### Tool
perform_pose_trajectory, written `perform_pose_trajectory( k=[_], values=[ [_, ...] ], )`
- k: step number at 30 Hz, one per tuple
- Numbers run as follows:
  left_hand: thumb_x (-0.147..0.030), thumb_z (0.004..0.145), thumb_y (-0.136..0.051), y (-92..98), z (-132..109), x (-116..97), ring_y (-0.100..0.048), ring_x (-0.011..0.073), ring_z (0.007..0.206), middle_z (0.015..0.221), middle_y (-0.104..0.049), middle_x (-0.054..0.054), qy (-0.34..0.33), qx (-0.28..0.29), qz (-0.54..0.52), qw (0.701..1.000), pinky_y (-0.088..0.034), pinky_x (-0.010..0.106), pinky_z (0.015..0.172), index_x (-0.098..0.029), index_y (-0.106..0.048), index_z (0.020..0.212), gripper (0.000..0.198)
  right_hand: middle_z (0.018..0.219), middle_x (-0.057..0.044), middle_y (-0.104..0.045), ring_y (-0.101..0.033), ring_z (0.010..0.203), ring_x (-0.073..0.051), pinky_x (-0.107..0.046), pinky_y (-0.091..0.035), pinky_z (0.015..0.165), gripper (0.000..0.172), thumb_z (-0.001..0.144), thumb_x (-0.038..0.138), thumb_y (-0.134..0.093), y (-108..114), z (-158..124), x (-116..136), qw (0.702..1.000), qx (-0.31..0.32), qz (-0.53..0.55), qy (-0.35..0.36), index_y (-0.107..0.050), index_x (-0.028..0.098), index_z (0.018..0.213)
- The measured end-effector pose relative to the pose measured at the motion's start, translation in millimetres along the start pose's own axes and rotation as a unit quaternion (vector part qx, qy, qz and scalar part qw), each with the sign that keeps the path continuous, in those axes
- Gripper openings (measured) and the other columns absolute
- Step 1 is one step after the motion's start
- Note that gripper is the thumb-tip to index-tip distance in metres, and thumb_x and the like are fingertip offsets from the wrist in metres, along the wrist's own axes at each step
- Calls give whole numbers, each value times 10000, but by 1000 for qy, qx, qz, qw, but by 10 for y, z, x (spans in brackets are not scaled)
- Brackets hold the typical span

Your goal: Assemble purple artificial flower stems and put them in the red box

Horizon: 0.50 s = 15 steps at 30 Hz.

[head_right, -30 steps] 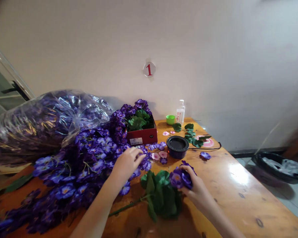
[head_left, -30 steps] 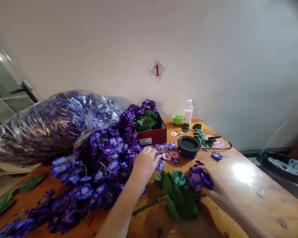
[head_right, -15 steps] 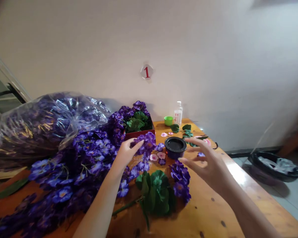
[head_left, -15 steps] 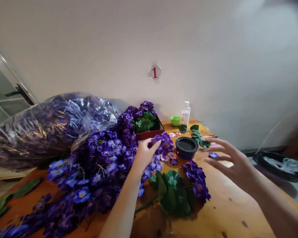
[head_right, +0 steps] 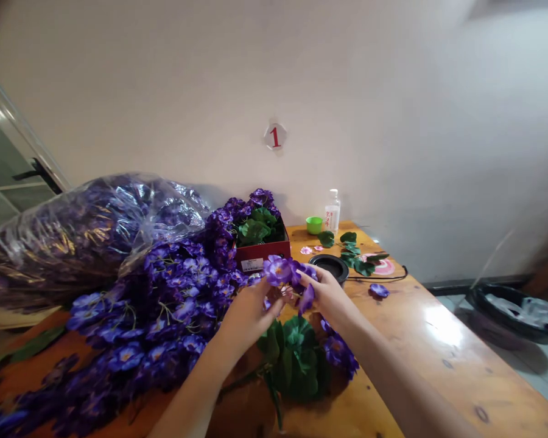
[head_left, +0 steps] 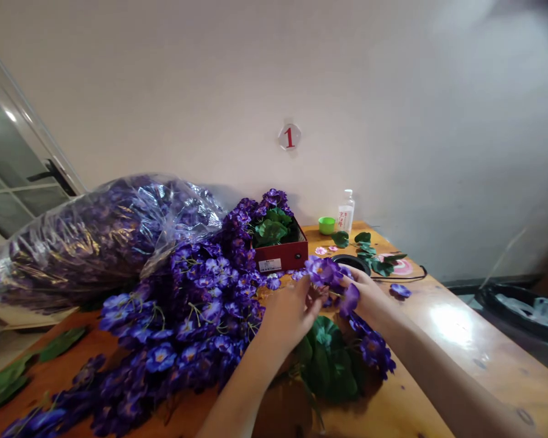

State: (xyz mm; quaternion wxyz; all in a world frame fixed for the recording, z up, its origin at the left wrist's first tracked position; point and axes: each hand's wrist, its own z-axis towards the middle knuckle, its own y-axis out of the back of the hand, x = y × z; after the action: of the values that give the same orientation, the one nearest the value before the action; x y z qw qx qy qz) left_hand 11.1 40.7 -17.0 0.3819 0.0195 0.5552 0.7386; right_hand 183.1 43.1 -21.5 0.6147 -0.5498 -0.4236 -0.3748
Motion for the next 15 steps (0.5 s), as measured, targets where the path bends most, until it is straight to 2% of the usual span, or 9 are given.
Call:
perform_pose_trajectory(
  k=[3,5,7,8,9,11,13,15],
  values=[
    [-290,905,-440,4,10,-37,-640,213,680,738,-671,76,40,-22,59,997,-431,266,585,-178,-608,878,203,668,22,-622,-592,585,-117,-227,-500,557,341,655,435,-768,48,12,27,1000,5,26,13,-656,225,899],
    [-280,914,-392,46,8,-41,-625,184,624,675,-650,64,39,-60,-36,997,-413,244,563,-168,-592,775,268,700,6,-638,-584,609,-118,-197,-450,484,330,725,466,-703,139,11,55,999,38,14,6,-663,238,960],
    [-313,925,-346,78,11,-44,-567,132,502,552,-588,19,41,-68,-209,975,-389,215,516,-164,-564,696,349,723,-7,-651,-555,592,-112,-178,-368,412,324,759,444,-677,232,-4,60,995,89,-42,-15,-663,244,1013],
    [-344,930,-328,75,18,-50,-516,107,436,482,-535,-6,44,-45,-289,955,-371,203,488,-163,-546,652,397,741,-11,-658,-546,593,-111,-178,-352,411,324,748,416,-695,261,-16,51,990,113,-79,-22,-667,243,1020],
    [-378,930,-330,55,27,-63,-464,88,384,425,-480,-26,47,1,-350,936,-350,194,460,-161,-531,610,435,761,-13,-664,-545,607,-113,-186,-367,435,322,723,389,-723,272,-31,37,985,128,-110,-22,-676,239,1004],
    [-442,909,-384,-34,52,-99,-381,67,325,360,-402,-48,45,139,-426,893,-305,189,411,-155,-514,553,476,765,-12,-660,-551,638,-129,-225,-426,525,297,656,370,-774,238,-62,8,983,126,-133,8,-701,223,903],
    [-478,884,-444,-154,73,-133,-326,58,297,340,-364,-57,39,262,-507,820,-271,193,371,-153,-498,517,493,736,-3,-639,-535,622,-130,-247,-435,552,278,598,367,-803,156,-94,6,989,93,-100,56,-698,215,806],
    [-490,874,-473,-244,82,-145,-275,56,275,324,-311,-72,31,312,-610,727,-232,195,335,-158,-479,507,495,679,23,-590,-441,512,-81,-216,-367,463,285,582,337,-810,84,-131,34,994,61,-39,77,-688,224,814]
  ],
)
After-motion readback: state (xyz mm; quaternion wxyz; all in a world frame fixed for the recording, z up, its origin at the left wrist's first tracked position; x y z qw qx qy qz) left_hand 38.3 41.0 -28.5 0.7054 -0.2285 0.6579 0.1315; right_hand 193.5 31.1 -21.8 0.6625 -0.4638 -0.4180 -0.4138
